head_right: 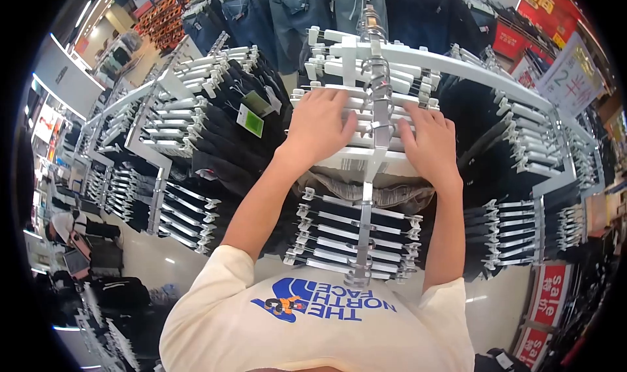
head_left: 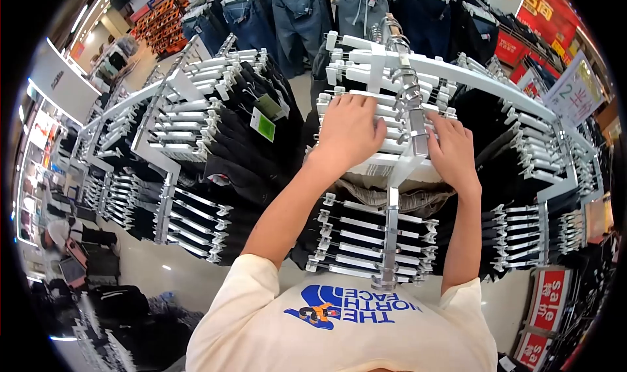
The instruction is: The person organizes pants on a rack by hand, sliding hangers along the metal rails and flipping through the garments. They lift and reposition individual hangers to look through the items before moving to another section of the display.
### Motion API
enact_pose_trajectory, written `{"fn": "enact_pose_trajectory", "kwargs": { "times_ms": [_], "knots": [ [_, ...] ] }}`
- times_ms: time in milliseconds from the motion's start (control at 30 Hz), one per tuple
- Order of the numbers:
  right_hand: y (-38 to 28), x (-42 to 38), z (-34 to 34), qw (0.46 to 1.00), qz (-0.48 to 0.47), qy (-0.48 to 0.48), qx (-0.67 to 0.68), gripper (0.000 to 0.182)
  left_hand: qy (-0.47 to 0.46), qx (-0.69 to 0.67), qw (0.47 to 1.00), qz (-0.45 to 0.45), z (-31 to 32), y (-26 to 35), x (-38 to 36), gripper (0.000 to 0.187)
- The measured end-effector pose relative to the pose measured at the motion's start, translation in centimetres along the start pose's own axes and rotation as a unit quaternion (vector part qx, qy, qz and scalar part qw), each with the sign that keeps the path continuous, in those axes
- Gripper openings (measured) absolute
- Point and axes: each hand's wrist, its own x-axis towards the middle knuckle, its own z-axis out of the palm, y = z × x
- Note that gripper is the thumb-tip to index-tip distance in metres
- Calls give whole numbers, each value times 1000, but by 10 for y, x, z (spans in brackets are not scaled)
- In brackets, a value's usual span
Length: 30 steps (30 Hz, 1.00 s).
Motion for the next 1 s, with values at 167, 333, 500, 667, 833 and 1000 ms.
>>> {"fn": "enact_pose_trajectory", "kwargs": {
  "times_ms": [167, 333, 500, 667, 833, 1000],
  "knots": [
    [4, -1, 3, 1000, 4, 6, -5, 43, -7, -1, 1000, -15, -2, 3, 0, 30],
    [4, 2, -2, 1000, 15, -17, -8, 45, 5, -10, 1000, -17, 4, 2, -3, 31],
    [4, 3, 0, 1000, 14, -11, -12, 44, 33, -16, 999, -17, 8, 2, -5, 34],
    [9, 6, 1, 999, 3, -20, -41, 41, -23, 0, 998, -51, 0, 10, -6, 37],
    [8, 4, -1, 999, -9, -10, -47, 40, -41, 13, 998, -54, 1, 10, -5, 39],
    [12, 16, -7, 993, 4, -74, -89, 37, -31, -12, 998, -58, 2, 9, -7, 39]
  ]
}}
